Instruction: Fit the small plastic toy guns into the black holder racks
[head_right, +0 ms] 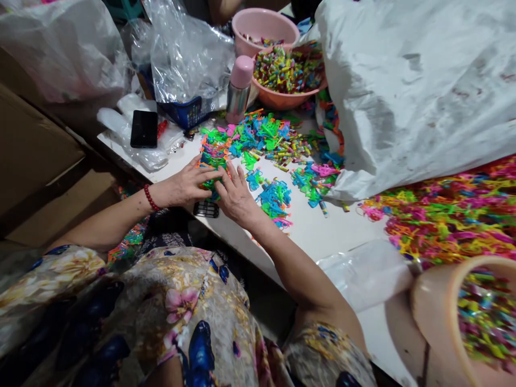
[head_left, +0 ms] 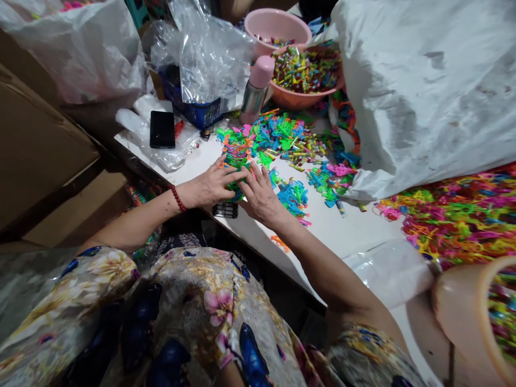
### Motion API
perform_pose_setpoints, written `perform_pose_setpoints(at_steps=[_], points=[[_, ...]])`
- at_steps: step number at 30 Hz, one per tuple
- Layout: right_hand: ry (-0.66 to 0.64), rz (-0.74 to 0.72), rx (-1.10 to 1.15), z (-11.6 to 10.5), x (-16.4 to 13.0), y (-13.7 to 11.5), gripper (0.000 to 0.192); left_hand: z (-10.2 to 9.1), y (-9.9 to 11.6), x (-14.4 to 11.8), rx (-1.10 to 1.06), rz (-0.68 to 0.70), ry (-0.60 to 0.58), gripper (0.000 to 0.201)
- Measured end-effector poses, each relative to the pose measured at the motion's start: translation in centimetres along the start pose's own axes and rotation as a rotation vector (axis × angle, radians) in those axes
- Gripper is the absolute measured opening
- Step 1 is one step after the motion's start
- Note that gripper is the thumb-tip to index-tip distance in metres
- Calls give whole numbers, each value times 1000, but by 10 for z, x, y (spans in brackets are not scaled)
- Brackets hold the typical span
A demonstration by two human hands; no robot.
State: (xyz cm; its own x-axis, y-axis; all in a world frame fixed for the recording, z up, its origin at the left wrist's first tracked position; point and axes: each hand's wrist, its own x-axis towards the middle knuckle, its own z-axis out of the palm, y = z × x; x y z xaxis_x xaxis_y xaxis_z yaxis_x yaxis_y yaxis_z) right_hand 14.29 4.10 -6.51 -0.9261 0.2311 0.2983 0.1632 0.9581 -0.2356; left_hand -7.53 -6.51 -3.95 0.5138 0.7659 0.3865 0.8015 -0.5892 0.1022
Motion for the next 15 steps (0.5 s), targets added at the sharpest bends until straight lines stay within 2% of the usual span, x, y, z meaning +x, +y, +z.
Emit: perform_pose_setpoints(at_steps=[4, 9, 15], points=[[20, 20, -7, 3, 4, -3, 47, -3, -4, 0, -116, -45, -18, 11], [52, 69, -33, 6, 7, -11, 44, -1, -6, 1, -49, -69, -71, 15], [102, 136, -81, 14, 11, -16, 47, 1, -10, 2, -62, -47, -54, 15]])
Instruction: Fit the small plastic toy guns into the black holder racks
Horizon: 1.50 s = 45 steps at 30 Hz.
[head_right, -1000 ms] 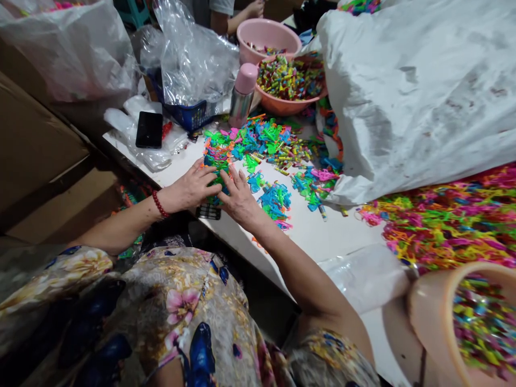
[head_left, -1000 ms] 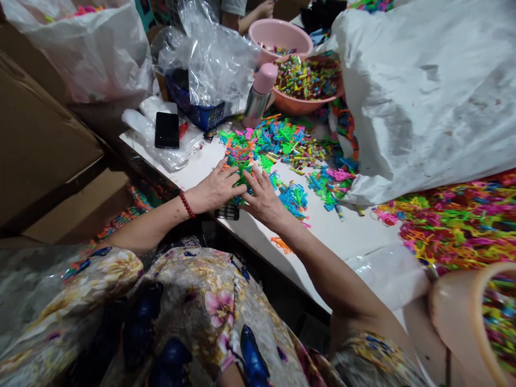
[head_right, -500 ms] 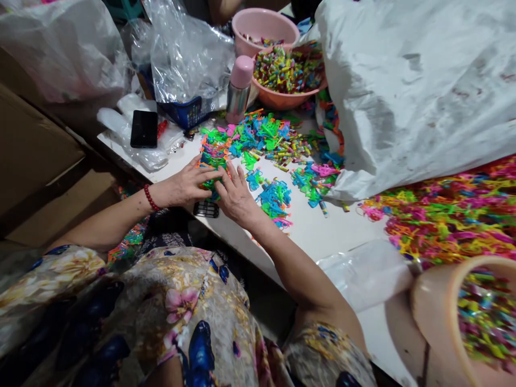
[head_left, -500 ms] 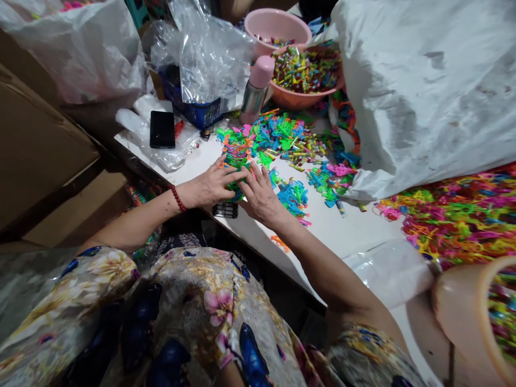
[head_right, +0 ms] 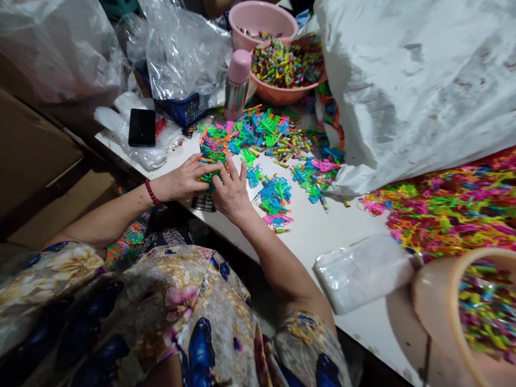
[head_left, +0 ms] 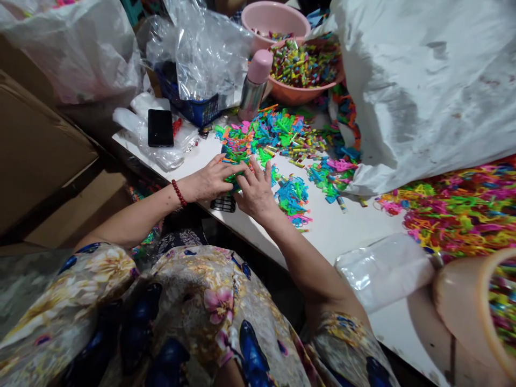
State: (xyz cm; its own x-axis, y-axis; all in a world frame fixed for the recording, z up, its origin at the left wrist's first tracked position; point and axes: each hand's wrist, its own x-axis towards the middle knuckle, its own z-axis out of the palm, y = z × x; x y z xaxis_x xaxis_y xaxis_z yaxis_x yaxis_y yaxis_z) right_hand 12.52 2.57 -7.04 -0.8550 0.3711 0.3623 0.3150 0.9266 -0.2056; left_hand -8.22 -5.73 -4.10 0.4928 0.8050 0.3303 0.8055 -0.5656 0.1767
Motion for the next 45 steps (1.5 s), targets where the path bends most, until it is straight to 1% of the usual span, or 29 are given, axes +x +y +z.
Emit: perform_pose_setpoints(at_steps=[4, 7, 10, 13, 16, 20, 23, 26, 29, 31, 34, 37, 41, 45], points=[[14, 17, 1, 7, 1, -3, 50, 3, 0, 2, 21, -30, -3, 14], [11, 34, 9, 12, 1, -2, 50, 8, 1, 3, 47, -50, 14, 17], [16, 40, 29, 19, 5, 2, 50, 11, 0, 3, 51, -73, 41, 21], [12, 23, 83, 22, 12, 10, 55, 11, -1, 3, 81, -107, 19, 22], [4, -3, 154, 17, 19, 18, 64, 10, -5, 5, 120, -147, -12, 28], [10, -5, 213, -2, 18, 25, 70, 6, -7, 10, 155, -158, 2, 36], [72, 52, 247, -18, 2, 25, 68, 2, -4, 10, 179, -137, 11, 34], [177, 166, 293, -27, -28, 21, 60, -6, -1, 7, 185, -127, 21, 36], [252, 314, 329, -23, -66, 14, 46, -14, -1, 2, 177, -159, 47, 44], [264, 389, 343, -16, -89, 5, 37, -18, -2, -1, 167, -178, 65, 49], [220, 442, 350, -6, -113, -10, 29, -21, -3, -4, 147, -175, 70, 54], [130, 441, 332, -1, -126, -23, 28, -23, 0, -4, 135, -168, 45, 57], [34, 428, 292, 4, -128, -34, 27, -28, 13, 9, 156, -169, 18, 68], [-72, 398, 235, 10, -120, -42, 25, -28, 24, 35, 201, -171, -37, 91]])
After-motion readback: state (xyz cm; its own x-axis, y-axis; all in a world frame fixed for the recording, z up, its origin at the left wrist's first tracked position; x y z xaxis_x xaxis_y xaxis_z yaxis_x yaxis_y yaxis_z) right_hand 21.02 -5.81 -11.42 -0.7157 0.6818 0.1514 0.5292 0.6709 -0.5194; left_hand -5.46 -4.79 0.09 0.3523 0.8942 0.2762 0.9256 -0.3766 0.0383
